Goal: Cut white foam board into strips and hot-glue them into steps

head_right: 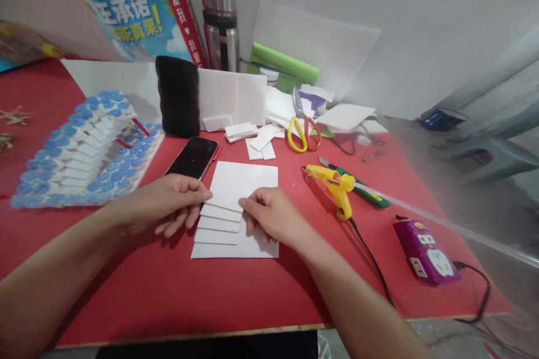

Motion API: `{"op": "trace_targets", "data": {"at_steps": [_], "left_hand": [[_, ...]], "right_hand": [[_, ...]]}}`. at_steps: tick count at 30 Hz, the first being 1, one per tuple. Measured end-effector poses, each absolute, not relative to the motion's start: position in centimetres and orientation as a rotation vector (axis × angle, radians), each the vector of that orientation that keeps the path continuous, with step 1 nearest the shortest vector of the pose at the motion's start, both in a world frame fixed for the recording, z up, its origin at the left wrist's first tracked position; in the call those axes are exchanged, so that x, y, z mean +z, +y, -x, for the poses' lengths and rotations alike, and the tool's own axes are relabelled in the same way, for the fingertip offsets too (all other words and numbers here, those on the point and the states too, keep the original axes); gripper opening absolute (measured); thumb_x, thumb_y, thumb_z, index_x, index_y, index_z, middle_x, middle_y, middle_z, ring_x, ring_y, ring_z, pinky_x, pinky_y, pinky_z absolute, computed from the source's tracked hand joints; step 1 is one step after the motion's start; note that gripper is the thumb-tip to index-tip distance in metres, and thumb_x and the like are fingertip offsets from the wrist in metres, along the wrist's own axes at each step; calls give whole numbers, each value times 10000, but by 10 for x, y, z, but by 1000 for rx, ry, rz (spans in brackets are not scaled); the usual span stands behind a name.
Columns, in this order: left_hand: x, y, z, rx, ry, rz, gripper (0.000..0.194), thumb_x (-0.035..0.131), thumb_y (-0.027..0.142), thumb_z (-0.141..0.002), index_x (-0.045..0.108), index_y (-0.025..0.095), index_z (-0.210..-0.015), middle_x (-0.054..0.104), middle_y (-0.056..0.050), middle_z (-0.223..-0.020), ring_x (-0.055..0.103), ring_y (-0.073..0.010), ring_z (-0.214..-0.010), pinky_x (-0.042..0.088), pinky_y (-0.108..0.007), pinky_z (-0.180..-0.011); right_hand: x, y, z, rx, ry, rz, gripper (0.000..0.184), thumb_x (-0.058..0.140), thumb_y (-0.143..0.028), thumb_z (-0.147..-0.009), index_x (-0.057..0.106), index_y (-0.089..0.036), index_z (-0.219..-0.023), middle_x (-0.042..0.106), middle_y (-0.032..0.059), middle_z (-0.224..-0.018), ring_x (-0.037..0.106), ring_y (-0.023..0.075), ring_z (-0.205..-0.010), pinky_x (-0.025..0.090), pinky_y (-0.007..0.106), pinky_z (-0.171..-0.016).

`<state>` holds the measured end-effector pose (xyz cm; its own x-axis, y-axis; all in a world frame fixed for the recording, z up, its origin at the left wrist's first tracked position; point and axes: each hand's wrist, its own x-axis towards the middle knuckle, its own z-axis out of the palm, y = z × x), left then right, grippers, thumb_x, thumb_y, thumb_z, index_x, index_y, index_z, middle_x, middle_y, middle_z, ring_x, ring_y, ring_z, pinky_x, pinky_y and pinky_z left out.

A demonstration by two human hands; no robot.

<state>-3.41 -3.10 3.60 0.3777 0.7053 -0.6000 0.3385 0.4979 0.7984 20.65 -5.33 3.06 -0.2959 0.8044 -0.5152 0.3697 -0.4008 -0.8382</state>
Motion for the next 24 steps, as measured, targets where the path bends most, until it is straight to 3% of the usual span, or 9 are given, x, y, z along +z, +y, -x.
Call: {"op": "trace_targets", "data": {"at_steps": [24], "left_hand": [[33,-31,37,298,1204,-1100,362,686,428,-939,557,187,-701,711,-59,-555,550,-100,-310,316,-142,-285]], "right_hand": [[33,-52,-204,1712,-1483,1650,247,681,-322,-970,581,-200,-780,660,-53,-555,431,48,-294,271,161,-291]]}}
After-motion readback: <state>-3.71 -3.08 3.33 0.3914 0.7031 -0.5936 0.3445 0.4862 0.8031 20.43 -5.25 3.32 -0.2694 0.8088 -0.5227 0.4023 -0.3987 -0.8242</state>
